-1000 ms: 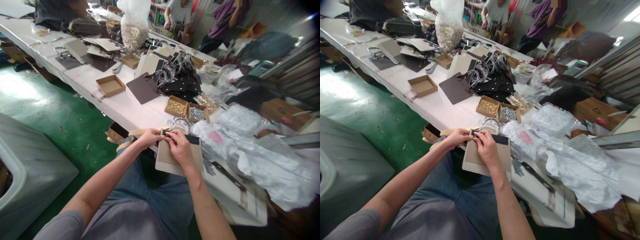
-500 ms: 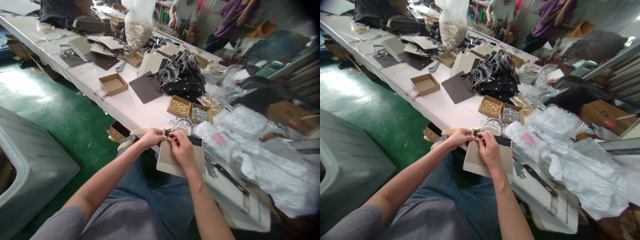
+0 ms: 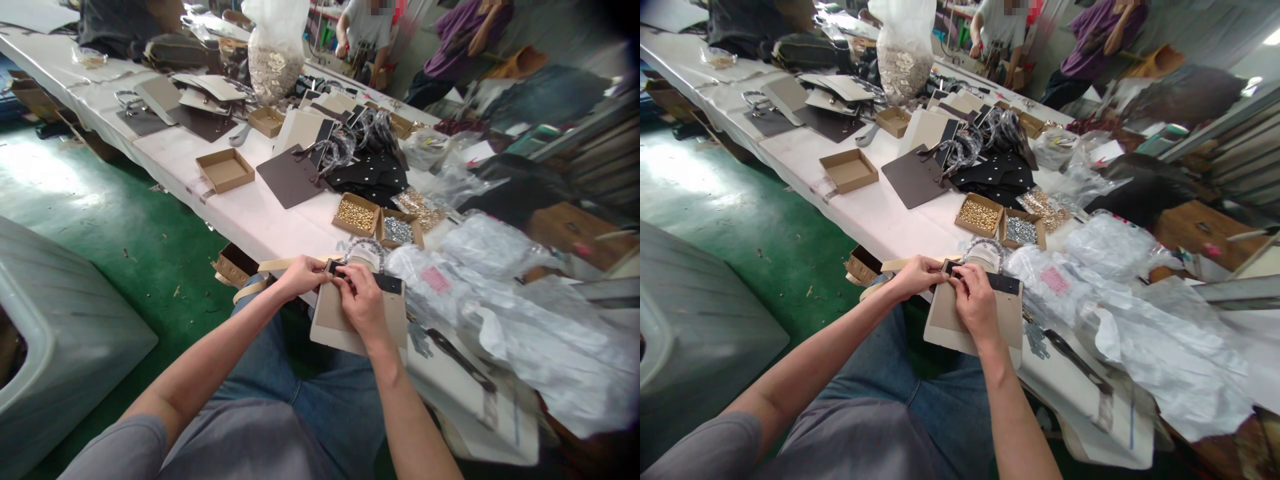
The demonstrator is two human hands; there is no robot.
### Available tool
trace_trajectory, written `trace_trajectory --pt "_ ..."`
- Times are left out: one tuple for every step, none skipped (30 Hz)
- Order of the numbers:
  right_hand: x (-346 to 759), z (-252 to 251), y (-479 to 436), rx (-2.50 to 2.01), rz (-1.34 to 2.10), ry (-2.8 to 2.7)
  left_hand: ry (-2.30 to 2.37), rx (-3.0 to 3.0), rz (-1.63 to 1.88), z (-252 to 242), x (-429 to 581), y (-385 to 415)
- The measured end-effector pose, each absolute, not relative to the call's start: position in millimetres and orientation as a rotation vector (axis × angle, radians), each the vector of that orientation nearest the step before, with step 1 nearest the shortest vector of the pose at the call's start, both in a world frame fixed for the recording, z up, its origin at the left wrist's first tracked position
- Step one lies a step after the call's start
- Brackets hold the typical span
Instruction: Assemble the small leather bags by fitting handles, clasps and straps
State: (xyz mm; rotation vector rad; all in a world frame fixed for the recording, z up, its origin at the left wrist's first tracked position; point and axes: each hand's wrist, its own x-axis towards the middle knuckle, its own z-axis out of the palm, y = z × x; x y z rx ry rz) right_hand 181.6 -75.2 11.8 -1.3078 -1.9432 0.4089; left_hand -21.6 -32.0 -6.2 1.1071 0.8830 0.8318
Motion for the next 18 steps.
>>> trace_trajectory --pt "181.6 11.7 -75.4 -1.308 0.408 -1.943 0.88 1.099 0.826 -3.9 -22.1 -31.4" --pt "181.7 11.6 -75.5 -1.309 0.409 -1.944 0.879 1.092 0.818 -1.9 -22.6 -30.8" --pt "181.8 11.5 -75.5 -1.311 0.411 -1.943 0.878 1.088 0.809 -0.3 -23.0 -30.2" --pt "182.0 11.3 -75.4 -1.312 0.413 -1.942 0.877 1.088 0.803 0.6 -23.4 -29.6" --pt "182.3 11.0 -75.3 -1.312 0.415 -1.94 0.876 1.091 0.8 0.7 -23.8 -29.1" --pt "182.7 10.6 -75.1 -1.311 0.417 -1.937 0.874 1.095 0.799 0.2 -24.1 -28.6" --pt "183.1 10.2 -74.8 -1.31 0.42 -1.934 0.872 1.101 0.8 -0.8 -24.4 -28.2" --pt "183.5 9.8 -74.5 -1.307 0.423 -1.933 0.87 1.106 0.801 -2.3 -24.6 -28.0" --pt "183.9 9.4 -74.2 -1.305 0.426 -1.934 0.868 1.107 0.801 -3.9 -24.7 -27.8" --pt "184.4 9.0 -73.9 -1.305 0.43 -1.936 0.865 1.103 0.8 -5.5 -24.8 -27.7" --pt "184.8 8.8 -73.7 -1.303 0.432 -1.938 0.862 1.095 0.797 -6.9 -24.8 -27.8" --pt "185.1 8.5 -73.5 -1.301 0.432 -1.94 0.862 1.086 0.796 -7.9 -24.9 -27.8" --pt "185.4 8.4 -73.3 -1.297 0.433 -1.941 0.864 1.076 0.796 -8.4 -25.0 -27.9" --pt "185.6 8.3 -73.3 -1.292 0.434 -1.941 0.869 1.068 0.795 -8.3 -25.1 -28.0" --pt "185.8 8.3 -73.3 -1.287 0.435 -1.942 0.877 1.065 0.791 -7.9 -25.4 -27.9" --pt "185.8 8.4 -73.4 -1.284 0.435 -1.942 0.883 1.064 0.786 -7.0 -25.7 -27.8" --pt "185.8 8.4 -73.6 -1.282 0.434 -1.941 0.886 1.064 0.779 -5.9 -26.0 -27.7" --pt "185.6 8.5 -73.8 -1.285 0.432 -1.94 0.887 1.063 0.77 -4.6 -26.4 -27.5"
